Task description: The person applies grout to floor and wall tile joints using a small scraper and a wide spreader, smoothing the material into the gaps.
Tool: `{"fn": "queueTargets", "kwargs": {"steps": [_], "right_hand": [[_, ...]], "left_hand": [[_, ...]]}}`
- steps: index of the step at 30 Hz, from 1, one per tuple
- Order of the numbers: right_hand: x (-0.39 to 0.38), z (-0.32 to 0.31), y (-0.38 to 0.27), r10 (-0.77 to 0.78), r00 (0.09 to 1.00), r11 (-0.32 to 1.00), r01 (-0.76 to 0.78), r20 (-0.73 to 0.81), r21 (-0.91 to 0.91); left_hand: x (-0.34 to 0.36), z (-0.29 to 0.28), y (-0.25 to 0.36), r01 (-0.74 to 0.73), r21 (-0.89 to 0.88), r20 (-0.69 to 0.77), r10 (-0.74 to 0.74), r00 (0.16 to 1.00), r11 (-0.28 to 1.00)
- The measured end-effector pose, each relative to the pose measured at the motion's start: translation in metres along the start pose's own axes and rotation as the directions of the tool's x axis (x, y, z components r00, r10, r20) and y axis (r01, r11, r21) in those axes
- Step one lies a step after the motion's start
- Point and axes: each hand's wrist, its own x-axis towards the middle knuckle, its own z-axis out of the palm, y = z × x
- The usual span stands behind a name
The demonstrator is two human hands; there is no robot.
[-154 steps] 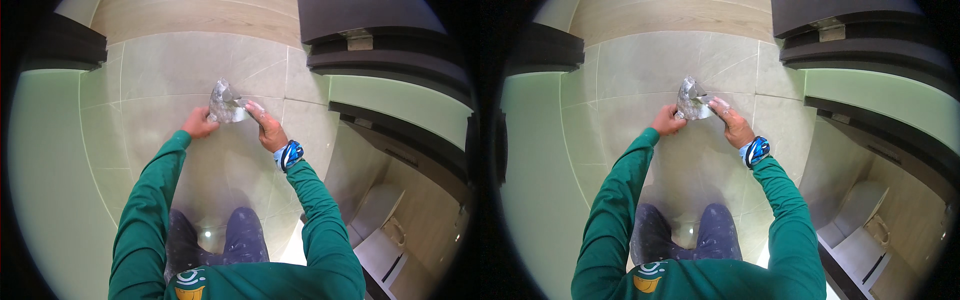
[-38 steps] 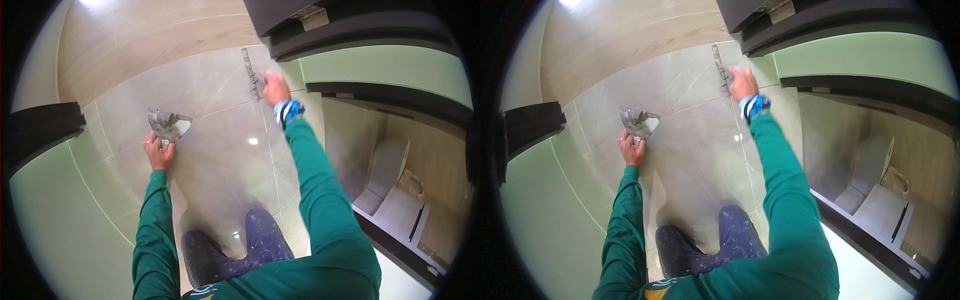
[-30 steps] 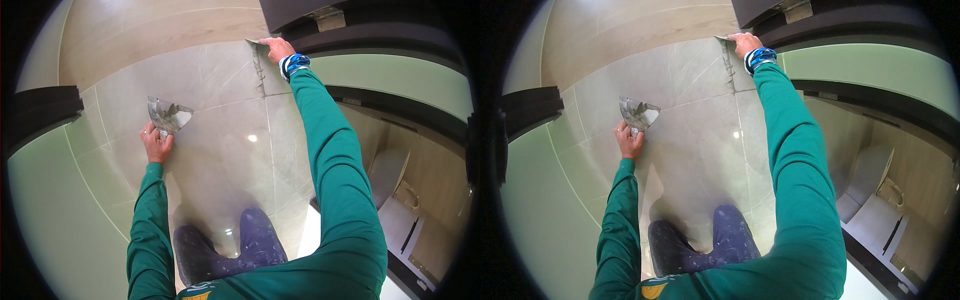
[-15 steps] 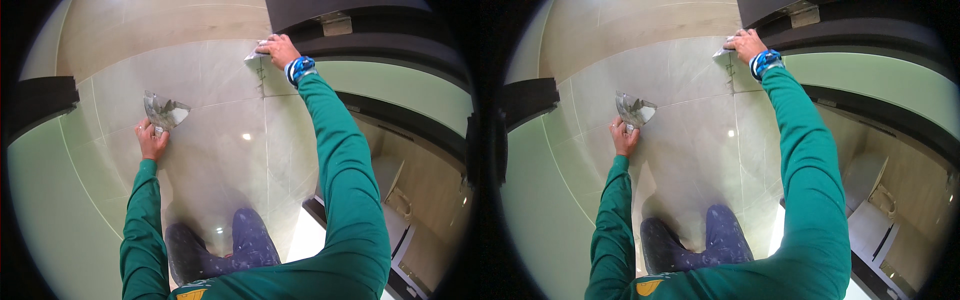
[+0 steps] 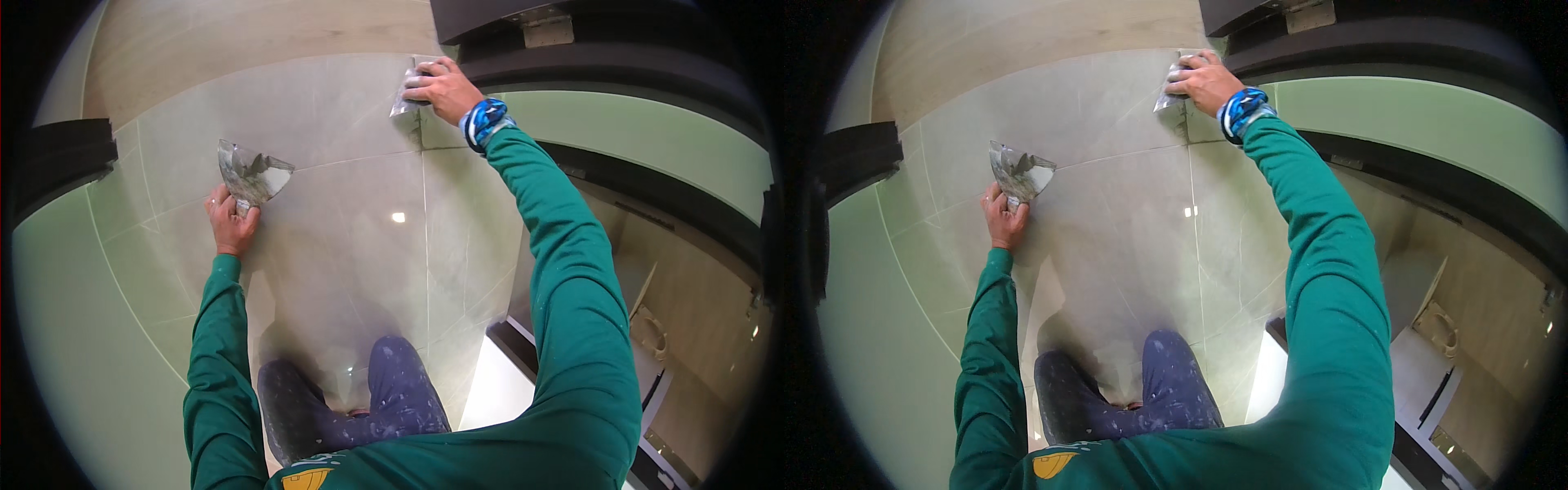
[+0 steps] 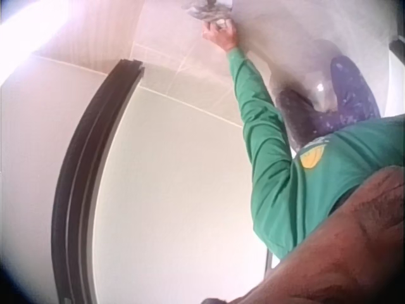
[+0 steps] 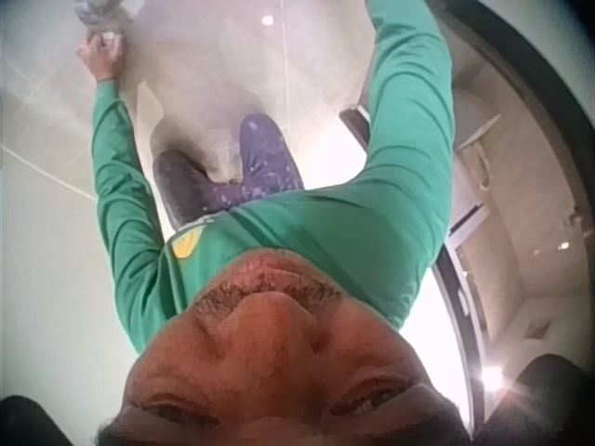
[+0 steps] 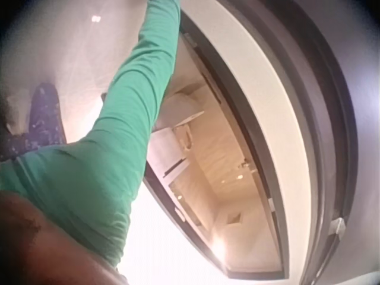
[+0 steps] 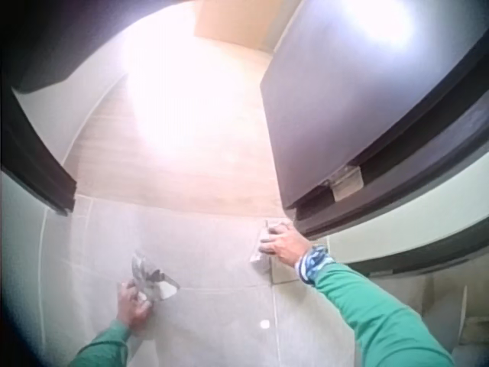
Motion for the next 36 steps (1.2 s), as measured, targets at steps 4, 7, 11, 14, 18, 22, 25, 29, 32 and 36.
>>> {"fn": "queueTargets", "kwargs": {"steps": [4,7,11,14,18,22,25,29,32,36], "right_hand": [[-0.044,0.029,0.000,0.016,1.000,0.993,-0.019,0.024,0.116],[-0.085,0.031,0.001,0.044,0.986,0.996,-0.055,0.161,0.067],[-0.069,0.015,-0.011,-0.018,0.996,0.998,0.011,0.092,0.069],[-0.067,0.020,-0.021,-0.037,0.997,0.998,0.034,0.061,0.055],[-0.102,0.030,-0.019,0.000,0.984,0.999,-0.007,0.176,0.041],[-0.102,0.019,-0.032,0.130,0.985,0.991,-0.132,0.110,0.012],[-0.095,0.020,-0.060,0.321,0.944,0.942,-0.327,0.075,0.077],[-0.103,0.027,-0.096,0.446,0.878,0.870,-0.471,0.176,0.147],[-0.136,0.059,-0.127,0.500,0.866,0.857,-0.492,-0.018,0.154],[-0.126,0.044,-0.134,0.472,0.878,0.852,-0.477,0.077,0.218]], "left_hand": [[0.003,0.003,0.001,-0.011,-0.005,-0.022,0.011,1.000,1.000],[0.001,0.005,0.005,-0.010,-0.020,-0.024,0.009,1.000,1.000],[-0.005,0.001,-0.008,-0.006,0.014,-0.009,0.006,1.000,1.000],[-0.004,0.003,-0.004,-0.008,0.016,0.010,0.008,1.000,1.000],[-0.002,0.005,0.003,-0.001,0.008,-0.024,0.002,1.000,1.000],[-0.005,0.006,-0.010,-0.020,0.044,0.033,0.019,0.999,0.999],[-0.005,0.005,-0.010,-0.041,0.057,0.019,0.040,0.999,0.998],[-0.005,0.005,-0.009,0.004,0.053,0.027,-0.005,1.000,0.999],[0.001,0.007,-0.003,0.007,0.044,0.061,-0.010,0.998,0.999],[-0.009,0.003,-0.009,0.005,0.045,0.028,-0.007,1.000,0.999]]}}
